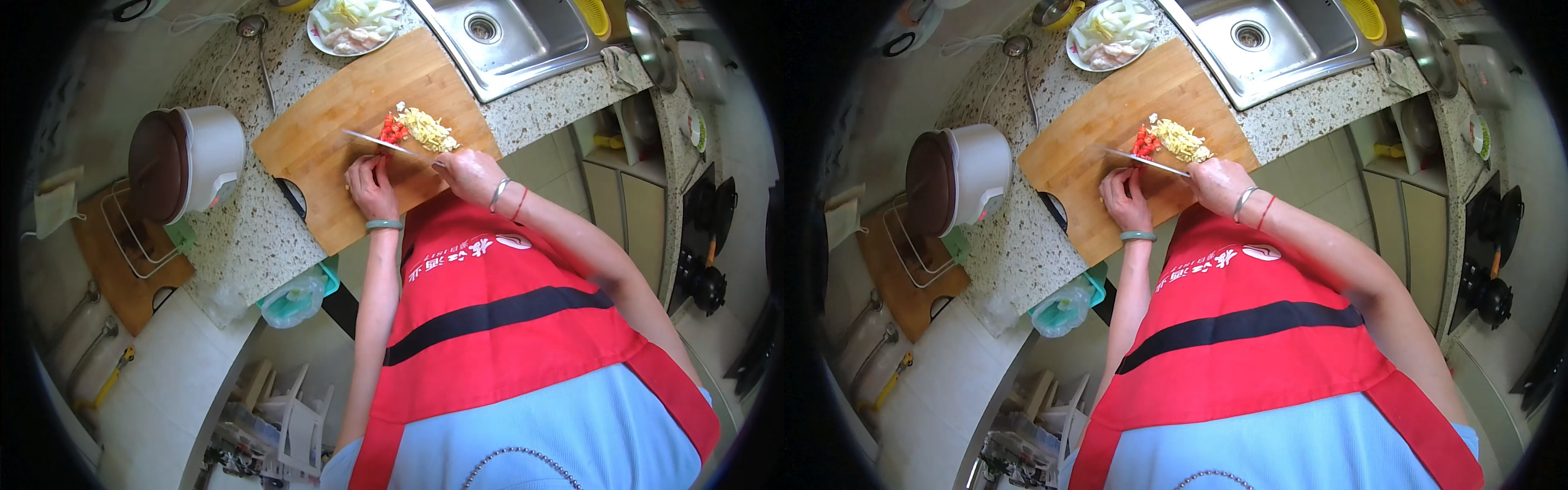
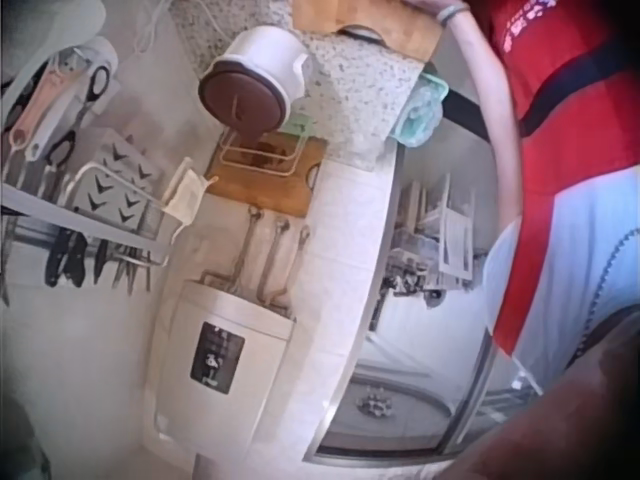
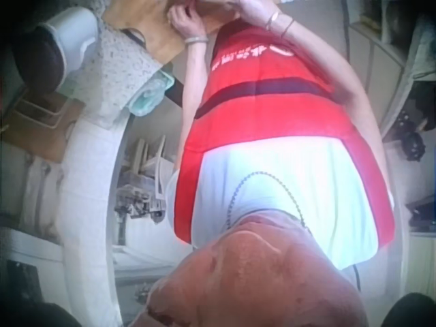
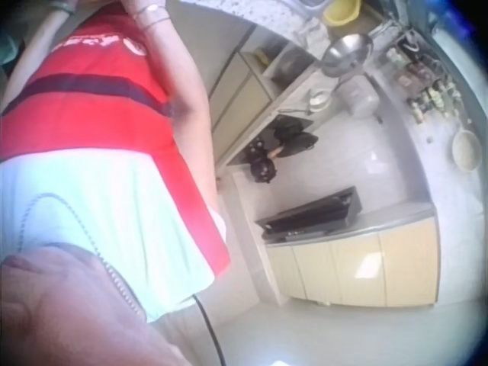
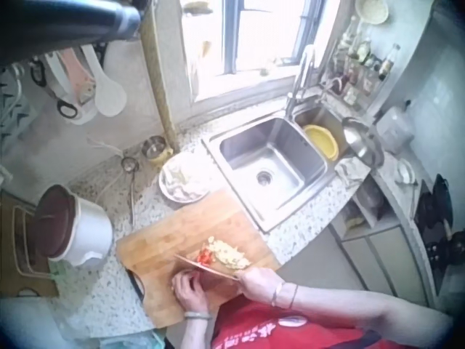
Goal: The person chops ginger and red chili peppers on a wooden cutting board using a cleaver. After chopping, they gather the ingredients onto the blade and open a drawer to retrieve a container of seasoning, which they pour into a small bowl.
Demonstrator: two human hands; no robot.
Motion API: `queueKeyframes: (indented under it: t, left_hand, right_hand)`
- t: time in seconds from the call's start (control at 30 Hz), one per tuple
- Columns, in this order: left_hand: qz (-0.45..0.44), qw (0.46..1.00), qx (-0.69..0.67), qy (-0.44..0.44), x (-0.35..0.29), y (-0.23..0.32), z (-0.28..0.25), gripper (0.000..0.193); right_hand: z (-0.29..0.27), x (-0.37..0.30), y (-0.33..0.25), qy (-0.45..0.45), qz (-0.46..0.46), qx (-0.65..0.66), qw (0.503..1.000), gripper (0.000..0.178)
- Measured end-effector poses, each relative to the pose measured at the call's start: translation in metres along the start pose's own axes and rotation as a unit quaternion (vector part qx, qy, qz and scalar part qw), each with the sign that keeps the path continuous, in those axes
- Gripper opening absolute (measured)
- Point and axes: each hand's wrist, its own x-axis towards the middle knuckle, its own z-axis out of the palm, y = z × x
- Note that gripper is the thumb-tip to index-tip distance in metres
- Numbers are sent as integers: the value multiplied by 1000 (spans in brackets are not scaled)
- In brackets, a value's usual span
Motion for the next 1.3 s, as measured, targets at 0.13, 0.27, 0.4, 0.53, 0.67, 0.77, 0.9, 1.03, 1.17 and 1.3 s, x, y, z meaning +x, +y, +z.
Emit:
queueKeyframes:
  t: [0.13,0.27,0.4,0.53,0.67,0.77,0.9,1.03,1.17,1.3]
  left_hand:
    - [-23,999,-36,5,-3,2,1,12]
    - [-51,998,-30,-6,-10,-3,-1,12]
    - [2,1000,0,13,-9,-4,-1,11]
    - [1,1000,7,6,-9,-4,0,9]
    - [-2,1000,3,13,-8,-6,2,9]
    - [5,1000,9,7,-8,-8,2,8]
    - [-22,1000,13,-8,-8,-5,2,10]
    - [-23,1000,0,8,-8,-1,3,12]
    - [-11,1000,1,3,-7,-4,3,14]
    - [-14,1000,9,-2,-6,-4,3,13]
  right_hand:
    - [-10,-16,-4,33,-9,5,999,19]
    - [-4,-31,-5,-4,3,-34,999,16]
    - [7,-41,-3,-20,12,-33,999,15]
    - [6,-40,-6,-36,19,-30,999,13]
    - [-2,-33,-13,-63,27,-23,997,11]
    - [-3,-30,-17,-69,31,-29,997,10]
    - [-3,-25,-31,-85,50,-53,994,10]
    - [1,-21,-34,-85,45,-40,995,11]
    - [2,-15,-33,-91,49,-43,994,11]
    - [14,-8,-29,-73,58,-40,995,12]
